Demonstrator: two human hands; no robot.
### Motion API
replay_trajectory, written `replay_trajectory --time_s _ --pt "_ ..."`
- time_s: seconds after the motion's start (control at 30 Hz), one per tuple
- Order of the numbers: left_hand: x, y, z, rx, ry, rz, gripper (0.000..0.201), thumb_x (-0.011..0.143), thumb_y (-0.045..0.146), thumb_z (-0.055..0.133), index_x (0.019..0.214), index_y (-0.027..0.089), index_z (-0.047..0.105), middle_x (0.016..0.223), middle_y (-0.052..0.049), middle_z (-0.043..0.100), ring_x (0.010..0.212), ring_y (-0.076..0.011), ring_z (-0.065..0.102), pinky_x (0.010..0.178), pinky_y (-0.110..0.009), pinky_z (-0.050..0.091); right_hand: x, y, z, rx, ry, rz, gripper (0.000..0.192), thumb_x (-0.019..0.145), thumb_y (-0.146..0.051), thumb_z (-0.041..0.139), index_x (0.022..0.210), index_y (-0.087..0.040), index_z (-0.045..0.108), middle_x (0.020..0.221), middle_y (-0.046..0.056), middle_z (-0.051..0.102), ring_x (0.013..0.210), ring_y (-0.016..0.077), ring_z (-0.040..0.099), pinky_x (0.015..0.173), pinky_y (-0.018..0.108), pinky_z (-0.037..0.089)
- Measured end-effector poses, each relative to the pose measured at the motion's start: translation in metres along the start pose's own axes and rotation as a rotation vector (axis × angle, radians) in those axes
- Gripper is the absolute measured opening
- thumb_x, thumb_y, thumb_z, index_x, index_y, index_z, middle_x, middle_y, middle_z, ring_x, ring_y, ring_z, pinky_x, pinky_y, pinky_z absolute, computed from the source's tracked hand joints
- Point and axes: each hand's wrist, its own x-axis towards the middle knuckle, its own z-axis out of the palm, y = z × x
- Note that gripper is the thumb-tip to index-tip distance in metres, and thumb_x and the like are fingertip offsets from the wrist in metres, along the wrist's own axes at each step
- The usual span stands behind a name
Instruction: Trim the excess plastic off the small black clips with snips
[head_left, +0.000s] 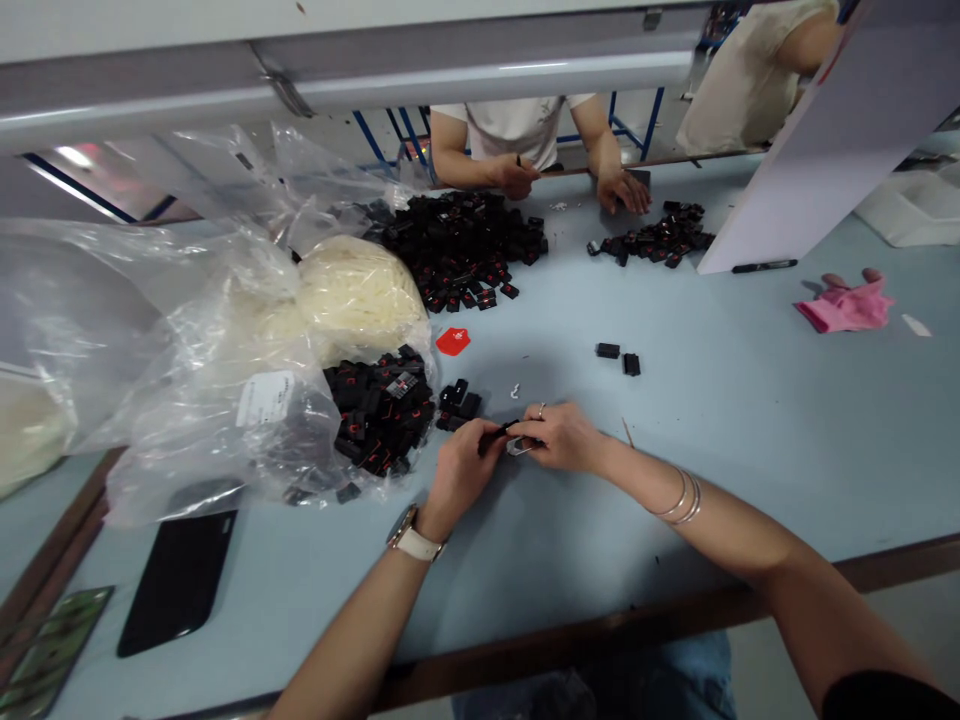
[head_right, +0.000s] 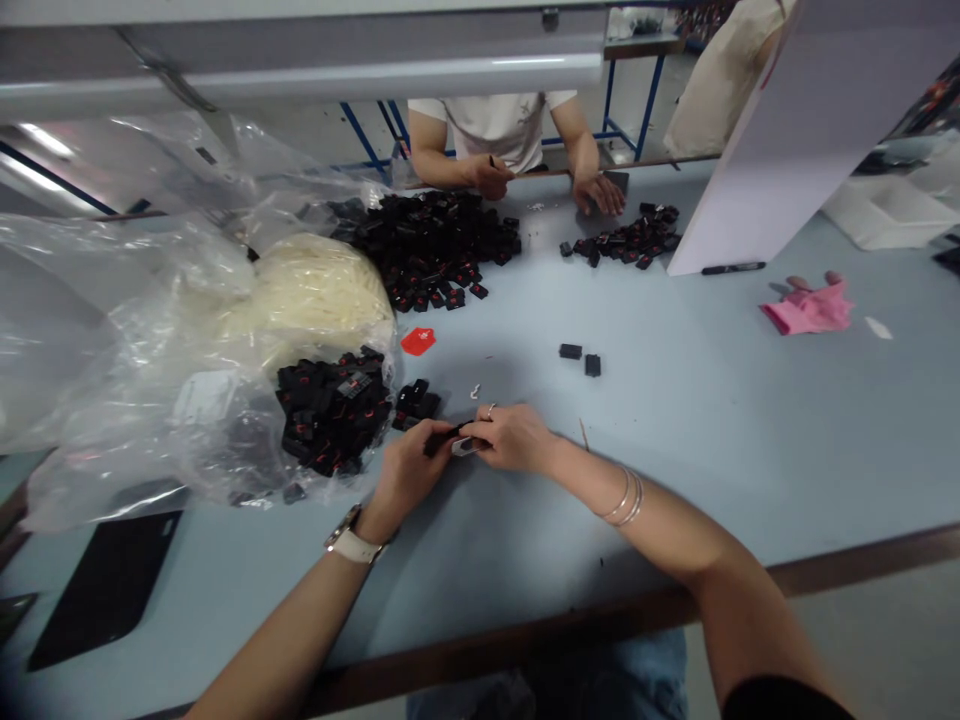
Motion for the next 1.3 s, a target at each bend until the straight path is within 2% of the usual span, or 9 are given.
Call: replay_trajectory --time_s 0.2,0.37,0.47,0.53,0.67,0.77,0.87,1.0,1.3 --pt "0.001 -0.002 0.001 0.001 -0.004 0.008 0.005 0.085 0.021 0.057 0.082 0.019 0.06 0.075 -0.002 0.068 0.068 -0.0155 0.065 0.062 -0.024 0.05 0.006 -0.007 -0.003 0.142 -0.051 0.197 0.023 0.083 -0.019 0.058 0.101 -0.023 0.072 0.083 0.003 0.073 0.071 0.0144 0.063 0.064 0.024 0.039" --pt "0.001 -0.002 0.0 -0.001 -0.012 0.005 0.008 0.085 0.025 0.06 0.081 0.019 0.061 0.073 -0.002 0.067 0.064 -0.015 0.064 0.06 -0.024 0.049 0.009 -0.009 -0.006 0.407 -0.05 0.3 0.022 0.08 -0.015 0.056 0.094 -0.019 0.072 0.073 0.0 0.069 0.062 0.0109 0.056 0.061 0.022 0.038" --pt "0.0 -0.001 0.0 -0.028 -0.016 -0.007 0.011 0.086 0.028 0.06 0.083 0.018 0.061 0.072 -0.001 0.066 0.062 -0.0143 0.063 0.058 -0.024 0.049 0.01 -0.003 -0.008 0.705 0.089 0.446 0.021 0.084 -0.029 0.054 0.093 -0.017 0.07 0.06 -0.003 0.059 0.053 0.0089 0.048 0.054 0.021 0.036" --pt "0.0 -0.001 -0.001 -0.039 -0.023 -0.016 0.012 0.086 0.03 0.059 0.084 0.018 0.061 0.073 -0.001 0.066 0.062 -0.0141 0.063 0.058 -0.024 0.049 0.012 0.002 -0.009 0.938 0.212 0.59 0.033 0.087 -0.044 0.05 0.095 -0.017 0.067 0.057 -0.004 0.054 0.047 0.0081 0.043 0.047 0.021 0.033" --pt "0.001 0.0 -0.001 -0.05 -0.028 -0.036 0.015 0.086 0.033 0.059 0.084 0.018 0.061 0.072 -0.002 0.066 0.061 -0.0141 0.062 0.058 -0.024 0.049 0.016 0.006 -0.012 1.241 0.4 0.708 0.051 0.082 -0.062 0.044 0.089 -0.016 0.064 0.067 0.001 0.059 0.054 0.0106 0.053 0.05 0.023 0.041" --pt "0.001 0.001 -0.002 -0.061 -0.033 -0.04 0.015 0.086 0.033 0.059 0.083 0.018 0.061 0.072 -0.002 0.066 0.061 -0.0146 0.062 0.058 -0.025 0.049 0.015 0.0 -0.011 1.156 0.425 0.649 0.054 0.083 -0.064 0.04 0.081 -0.016 0.065 0.071 0.004 0.061 0.061 0.0124 0.056 0.056 0.025 0.044" --pt "0.002 0.003 -0.003 -0.062 -0.044 -0.052 0.014 0.085 0.032 0.06 0.083 0.019 0.061 0.072 -0.001 0.067 0.062 -0.0148 0.062 0.059 -0.025 0.05 0.012 -0.007 -0.008 1.04 0.37 0.606 0.058 0.088 -0.062 0.033 0.077 -0.015 0.066 0.066 0.003 0.059 0.059 0.0115 0.052 0.054 0.023 0.041" --pt "0.003 0.004 -0.004 -0.057 -0.055 -0.056 0.012 0.084 0.03 0.061 0.083 0.019 0.062 0.072 -0.002 0.067 0.063 -0.0147 0.063 0.059 -0.024 0.049 0.012 -0.009 -0.007 1.018 0.308 0.605 0.052 0.087 -0.061 0.037 0.076 -0.016 0.061 0.058 -0.002 0.05 0.052 0.0096 0.046 0.048 0.021 0.036" --pt "0.002 0.003 -0.004 -0.042 -0.051 -0.033 0.014 0.086 0.032 0.059 0.082 0.018 0.061 0.071 -0.001 0.066 0.062 -0.0148 0.062 0.057 -0.024 0.048 0.016 -0.012 -0.014 0.924 0.235 0.513 0.048 0.087 -0.059 0.035 0.069 -0.018 0.053 0.057 -0.003 0.047 0.05 0.0095 0.041 0.049 0.023 0.033"
